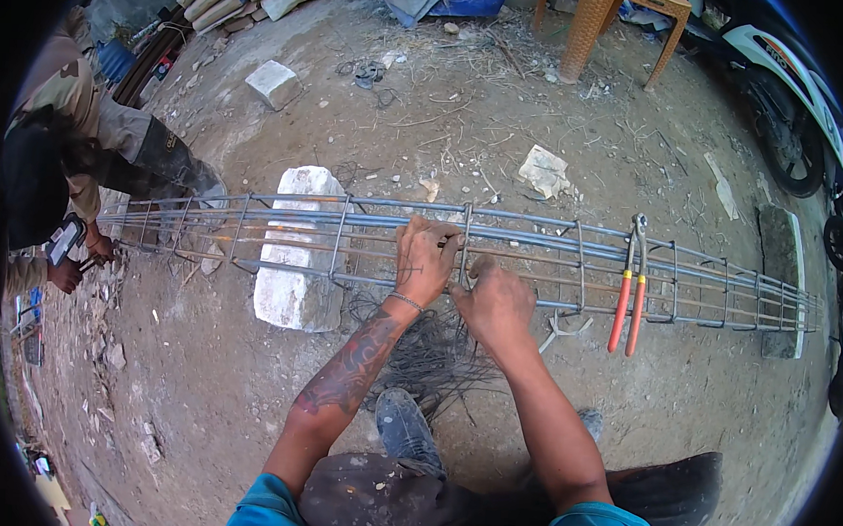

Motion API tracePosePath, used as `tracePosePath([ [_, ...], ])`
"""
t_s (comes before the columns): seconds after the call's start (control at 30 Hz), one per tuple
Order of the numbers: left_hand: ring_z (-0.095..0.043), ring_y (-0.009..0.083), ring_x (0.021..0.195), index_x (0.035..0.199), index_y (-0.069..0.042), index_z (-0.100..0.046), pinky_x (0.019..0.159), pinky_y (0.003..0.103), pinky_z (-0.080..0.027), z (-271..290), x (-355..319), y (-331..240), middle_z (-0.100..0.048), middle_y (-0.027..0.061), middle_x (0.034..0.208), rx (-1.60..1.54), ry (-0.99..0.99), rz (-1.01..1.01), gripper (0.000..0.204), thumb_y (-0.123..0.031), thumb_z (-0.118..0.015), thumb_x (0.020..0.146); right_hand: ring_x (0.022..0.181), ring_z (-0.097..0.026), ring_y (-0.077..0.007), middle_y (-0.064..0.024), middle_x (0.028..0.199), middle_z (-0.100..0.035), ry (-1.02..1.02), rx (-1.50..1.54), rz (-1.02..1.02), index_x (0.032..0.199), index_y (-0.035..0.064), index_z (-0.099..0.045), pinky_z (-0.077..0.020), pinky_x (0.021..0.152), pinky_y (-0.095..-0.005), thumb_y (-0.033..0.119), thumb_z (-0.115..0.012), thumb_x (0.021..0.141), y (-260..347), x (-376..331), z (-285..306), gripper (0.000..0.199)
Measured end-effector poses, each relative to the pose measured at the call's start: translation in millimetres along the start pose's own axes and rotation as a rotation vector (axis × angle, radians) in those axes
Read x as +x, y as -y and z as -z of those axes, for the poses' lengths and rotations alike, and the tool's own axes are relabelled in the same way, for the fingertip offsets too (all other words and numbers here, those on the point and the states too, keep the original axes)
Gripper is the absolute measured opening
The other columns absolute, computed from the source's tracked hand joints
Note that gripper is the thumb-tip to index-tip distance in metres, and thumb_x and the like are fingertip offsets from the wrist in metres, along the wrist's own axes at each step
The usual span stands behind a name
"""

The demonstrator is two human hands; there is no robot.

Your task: The person twists tie wire around rebar components with pliers to secure them together into a cage structure.

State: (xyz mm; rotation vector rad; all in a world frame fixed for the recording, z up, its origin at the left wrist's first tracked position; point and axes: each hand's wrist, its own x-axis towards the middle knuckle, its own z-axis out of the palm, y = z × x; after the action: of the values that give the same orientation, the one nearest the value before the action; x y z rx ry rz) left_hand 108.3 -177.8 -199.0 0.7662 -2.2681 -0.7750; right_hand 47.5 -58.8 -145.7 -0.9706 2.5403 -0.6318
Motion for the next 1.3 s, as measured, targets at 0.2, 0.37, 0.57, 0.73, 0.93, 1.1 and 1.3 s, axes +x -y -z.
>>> tracePosePath([
  [0.2, -0.054, 0.0249, 0.094, 0.086, -0.006, -0.07, 0.086, 0.039, -0.033, 4, -3, 2, -0.067, 0.0085, 0.085, -0.035, 0.008, 0.013, 0.014, -0.016, -0.065, 0.079, 0.078, -0.064, -0.0372, -0.0203, 0.074, -0.065, 0.15, 0.238, 0.12, 0.086, 0.0029, -0.068, -0.0495, 0.074, -0.0442, 0.02, -0.069, 0.071, -17, 19, 6, 0.022],
  [0.37, -0.056, 0.0245, 0.093, 0.086, -0.008, -0.071, 0.087, 0.038, -0.034, 5, -2, 3, -0.067, 0.0084, 0.083, -0.039, 0.009, -0.001, 0.015, -0.019, -0.066, 0.078, 0.079, -0.062, -0.0397, -0.0239, 0.077, -0.063, -0.131, 0.164, 0.073, 0.082, 0.0009, -0.067, -0.0483, 0.073, -0.0466, 0.014, -0.061, 0.074, -17, 14, -14, 0.016],
  [0.57, -0.057, 0.0235, 0.091, 0.084, -0.007, -0.071, 0.088, 0.038, -0.034, 9, -3, 1, -0.068, 0.0081, 0.083, -0.043, 0.003, -0.021, 0.013, -0.018, -0.065, 0.078, 0.085, -0.057, -0.0384, -0.0207, 0.082, -0.062, -0.132, -0.007, 0.225, 0.081, -0.0006, -0.064, -0.0462, 0.075, -0.0465, 0.017, -0.061, 0.078, -16, 17, -14, 0.018],
  [0.73, -0.057, 0.0227, 0.092, 0.085, -0.007, -0.071, 0.089, 0.038, -0.034, 11, -4, 1, -0.068, 0.0078, 0.083, -0.053, 0.026, -0.001, 0.014, -0.017, -0.065, 0.078, 0.101, -0.048, -0.0307, -0.0148, 0.098, -0.056, -0.26, -0.061, 0.26, 0.088, 0.0021, -0.069, -0.0385, 0.088, -0.0424, 0.031, -0.064, 0.081, -16, 36, -7, 0.031],
  [0.93, -0.057, 0.0234, 0.092, 0.084, -0.007, -0.071, 0.089, 0.038, -0.034, 8, -3, 1, -0.068, 0.0081, 0.083, -0.055, 0.007, 0.05, 0.015, -0.019, -0.063, 0.08, 0.102, -0.046, -0.0319, -0.0162, 0.101, -0.055, -0.183, 0.064, 0.172, 0.091, 0.0042, -0.071, -0.034, 0.09, -0.0463, 0.031, -0.063, 0.082, -14, 39, -25, 0.029],
  [1.1, -0.055, 0.024, 0.091, 0.083, -0.007, -0.071, 0.086, 0.039, -0.032, 4, 6, 0, -0.068, 0.0084, 0.084, -0.014, 0.033, 0.037, 0.016, -0.019, -0.062, 0.08, 0.099, -0.044, -0.0323, -0.0158, 0.099, -0.051, -0.385, 0.001, 0.208, 0.091, 0.0014, -0.069, -0.0338, 0.088, -0.0468, 0.025, -0.062, 0.081, -8, 33, -41, 0.027],
  [1.3, -0.055, 0.0254, 0.089, 0.083, -0.006, -0.071, 0.087, 0.038, -0.033, 5, 9, 2, -0.067, 0.0097, 0.082, -0.085, 0.093, 0.036, 0.017, -0.02, -0.062, 0.08, 0.097, -0.043, -0.0331, -0.0159, 0.098, -0.05, -0.404, 0.095, 0.253, 0.086, -0.0014, -0.066, -0.0337, 0.086, -0.0467, 0.023, -0.06, 0.081, -9, 34, -46, 0.025],
])
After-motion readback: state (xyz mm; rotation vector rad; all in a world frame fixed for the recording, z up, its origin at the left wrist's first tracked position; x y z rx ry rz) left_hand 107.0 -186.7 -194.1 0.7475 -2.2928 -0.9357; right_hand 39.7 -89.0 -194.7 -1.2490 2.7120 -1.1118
